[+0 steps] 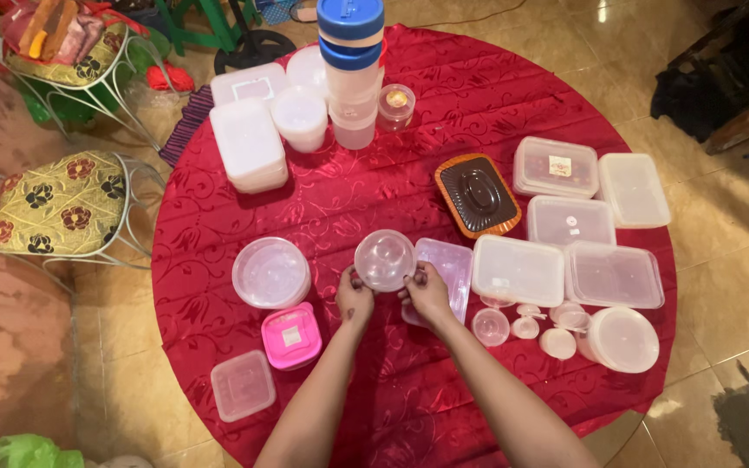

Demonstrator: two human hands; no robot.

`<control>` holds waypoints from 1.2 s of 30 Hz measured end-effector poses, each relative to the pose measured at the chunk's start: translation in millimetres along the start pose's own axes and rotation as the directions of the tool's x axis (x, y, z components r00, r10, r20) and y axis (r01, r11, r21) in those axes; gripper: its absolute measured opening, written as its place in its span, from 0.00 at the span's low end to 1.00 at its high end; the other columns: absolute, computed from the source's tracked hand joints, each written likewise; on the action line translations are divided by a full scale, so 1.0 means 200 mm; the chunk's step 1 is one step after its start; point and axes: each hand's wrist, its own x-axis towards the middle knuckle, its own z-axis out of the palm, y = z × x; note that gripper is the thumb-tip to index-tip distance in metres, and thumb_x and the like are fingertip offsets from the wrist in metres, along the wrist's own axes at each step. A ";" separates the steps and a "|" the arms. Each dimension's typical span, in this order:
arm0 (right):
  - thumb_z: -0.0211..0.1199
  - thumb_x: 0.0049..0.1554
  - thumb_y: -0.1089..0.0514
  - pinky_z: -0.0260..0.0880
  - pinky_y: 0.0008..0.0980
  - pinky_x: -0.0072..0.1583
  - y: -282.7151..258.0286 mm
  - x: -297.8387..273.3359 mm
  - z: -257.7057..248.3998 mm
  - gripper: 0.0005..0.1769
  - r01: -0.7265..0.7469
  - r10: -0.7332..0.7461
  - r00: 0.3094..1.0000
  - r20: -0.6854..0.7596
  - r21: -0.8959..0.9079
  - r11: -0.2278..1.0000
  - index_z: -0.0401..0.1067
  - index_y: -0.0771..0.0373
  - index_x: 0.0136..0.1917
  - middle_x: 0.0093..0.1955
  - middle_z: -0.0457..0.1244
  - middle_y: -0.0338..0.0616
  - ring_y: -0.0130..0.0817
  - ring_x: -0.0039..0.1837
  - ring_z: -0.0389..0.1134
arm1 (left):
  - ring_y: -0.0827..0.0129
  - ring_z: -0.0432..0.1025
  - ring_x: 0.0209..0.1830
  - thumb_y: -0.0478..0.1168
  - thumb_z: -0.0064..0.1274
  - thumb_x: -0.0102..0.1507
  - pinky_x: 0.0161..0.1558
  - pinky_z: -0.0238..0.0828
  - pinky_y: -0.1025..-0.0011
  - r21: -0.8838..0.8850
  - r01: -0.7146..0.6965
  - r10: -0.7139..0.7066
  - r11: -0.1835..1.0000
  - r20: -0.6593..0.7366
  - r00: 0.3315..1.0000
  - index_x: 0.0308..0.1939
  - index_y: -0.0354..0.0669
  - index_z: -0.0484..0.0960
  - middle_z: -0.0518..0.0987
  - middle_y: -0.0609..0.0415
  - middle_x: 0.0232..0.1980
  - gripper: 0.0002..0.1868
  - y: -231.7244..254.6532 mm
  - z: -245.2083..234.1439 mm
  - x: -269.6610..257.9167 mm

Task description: The person opens and closes various plastic containers and lids on a red tablecloth, separating lids from bases and stacking them. The person handles small round containers, rectangular containers, and assorted lids, placing them in piles on the table.

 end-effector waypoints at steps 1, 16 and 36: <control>0.57 0.62 0.63 0.72 0.30 0.39 0.00 -0.03 0.00 0.19 -0.016 0.016 1.000 0.023 0.015 1.000 0.63 0.64 0.66 0.42 0.66 0.43 0.30 0.39 0.70 | 0.67 0.79 0.40 0.30 0.54 0.63 0.41 0.78 0.72 -0.052 -0.002 0.003 0.999 0.023 1.000 0.66 0.43 0.74 0.83 0.48 0.42 0.26 0.00 -0.03 -0.03; 0.60 0.61 0.61 0.76 0.30 0.39 0.36 -0.72 -0.07 0.15 0.039 -0.029 0.993 0.112 -0.089 0.995 0.71 0.66 0.61 0.41 0.67 0.40 0.27 0.38 0.70 | 0.52 0.76 0.53 0.31 0.47 0.65 0.52 0.76 0.62 0.188 -0.164 0.124 0.968 0.208 0.970 0.73 0.45 0.67 0.75 0.39 0.60 0.30 -0.41 -0.53 -0.73; 0.54 0.67 0.57 0.75 0.32 0.44 0.25 -1.16 -0.05 0.15 -0.088 0.016 0.980 0.197 0.365 0.927 0.71 0.67 0.61 0.45 0.67 0.44 0.31 0.41 0.68 | 0.52 0.70 0.69 0.67 0.48 0.66 0.65 0.72 0.53 -0.593 0.636 0.255 0.494 0.798 0.547 0.78 0.43 0.56 0.69 0.42 0.74 0.46 0.01 -0.78 -1.08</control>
